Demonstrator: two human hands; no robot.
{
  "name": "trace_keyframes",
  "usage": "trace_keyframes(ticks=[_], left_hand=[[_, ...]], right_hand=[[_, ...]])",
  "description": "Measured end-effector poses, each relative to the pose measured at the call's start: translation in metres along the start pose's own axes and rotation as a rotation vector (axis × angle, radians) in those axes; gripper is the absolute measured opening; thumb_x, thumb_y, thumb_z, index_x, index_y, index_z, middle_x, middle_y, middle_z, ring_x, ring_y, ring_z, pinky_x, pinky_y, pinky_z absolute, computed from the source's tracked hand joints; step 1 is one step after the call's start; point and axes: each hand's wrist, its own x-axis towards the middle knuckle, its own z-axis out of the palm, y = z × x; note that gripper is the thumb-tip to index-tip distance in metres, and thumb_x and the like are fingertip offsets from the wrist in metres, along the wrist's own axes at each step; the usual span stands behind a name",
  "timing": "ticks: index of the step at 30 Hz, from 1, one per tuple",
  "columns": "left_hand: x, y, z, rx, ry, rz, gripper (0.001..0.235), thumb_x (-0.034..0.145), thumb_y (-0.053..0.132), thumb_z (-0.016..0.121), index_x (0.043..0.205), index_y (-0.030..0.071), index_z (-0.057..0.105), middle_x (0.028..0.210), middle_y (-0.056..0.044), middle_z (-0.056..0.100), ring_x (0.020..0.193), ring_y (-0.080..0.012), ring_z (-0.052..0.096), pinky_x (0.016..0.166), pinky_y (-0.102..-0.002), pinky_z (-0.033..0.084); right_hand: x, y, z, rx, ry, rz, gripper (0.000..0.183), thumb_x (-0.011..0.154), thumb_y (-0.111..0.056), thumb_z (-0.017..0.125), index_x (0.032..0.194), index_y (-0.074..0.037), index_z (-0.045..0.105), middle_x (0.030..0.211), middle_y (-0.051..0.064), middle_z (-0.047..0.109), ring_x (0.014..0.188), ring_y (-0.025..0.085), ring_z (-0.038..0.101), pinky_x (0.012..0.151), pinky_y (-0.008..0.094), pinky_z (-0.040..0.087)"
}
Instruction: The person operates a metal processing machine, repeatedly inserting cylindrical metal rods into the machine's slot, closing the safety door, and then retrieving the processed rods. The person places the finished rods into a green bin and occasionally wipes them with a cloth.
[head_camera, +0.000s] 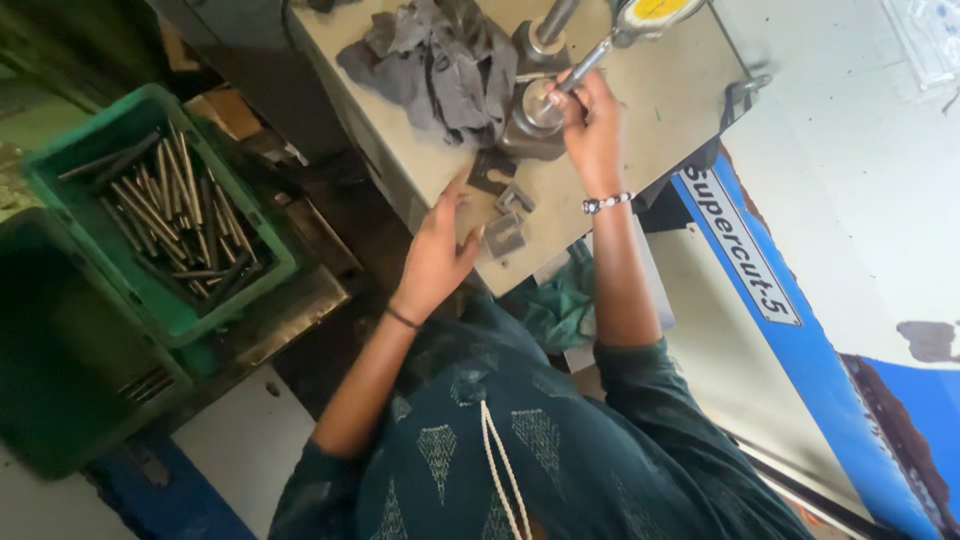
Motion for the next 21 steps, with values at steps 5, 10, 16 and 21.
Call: trace_keyframes(ticks=[5, 10, 16, 21], left_hand=[[0.043, -0.011, 0.038, 0.239, -0.003, -0.064, 0.088, 0.089, 0.01, 0.076, 0.159, 0.001, 0.024, 0.115, -0.021, 0.066, 0.114, -0.0434, 0.06, 0.096, -0.048, 0.051], [0.062, -0.021, 0.064, 0.417, 0.123, 0.041, 0.101, 0.079, 0.01, 0.082, 0.16, 0.005, 0.021, 0.114, -0.019, 0.066, 0.108, -0.0392, 0.059, 0.099, -0.046, 0.047], [0.063, -0.032, 0.065, 0.408, 0.173, -0.018, 0.101, 0.082, 0.005, 0.08, 0.164, 0.007, 0.02, 0.113, -0.011, 0.069, 0.104, -0.0344, 0.06, 0.099, -0.044, 0.047], [0.064, -0.04, 0.073, 0.395, 0.258, -0.022, 0.107, 0.077, 0.011, 0.084, 0.161, 0.008, 0.018, 0.111, -0.011, 0.067, 0.102, -0.0358, 0.058, 0.096, -0.044, 0.047]], right_hand=[[0.002, -0.002, 0.0, 0.058, -0.021, -0.033, 0.022, 0.099, 0.012, 0.064, 0.119, 0.002, 0.06, 0.106, 0.011, 0.076, 0.107, 0.016, 0.075, 0.093, 0.026, 0.056], [0.003, -0.005, -0.001, 0.014, -0.002, -0.004, 0.021, 0.098, 0.01, 0.065, 0.117, 0.002, 0.063, 0.103, 0.011, 0.079, 0.102, 0.016, 0.077, 0.087, 0.026, 0.057], [0.001, -0.002, -0.003, -0.06, -0.005, -0.039, 0.021, 0.098, 0.008, 0.068, 0.117, 0.001, 0.063, 0.103, 0.01, 0.079, 0.103, 0.016, 0.078, 0.085, 0.026, 0.057], [0.005, 0.002, -0.001, 0.039, -0.028, -0.079, 0.019, 0.101, 0.008, 0.066, 0.118, 0.001, 0.062, 0.104, 0.008, 0.076, 0.102, 0.015, 0.076, 0.088, 0.026, 0.057]])
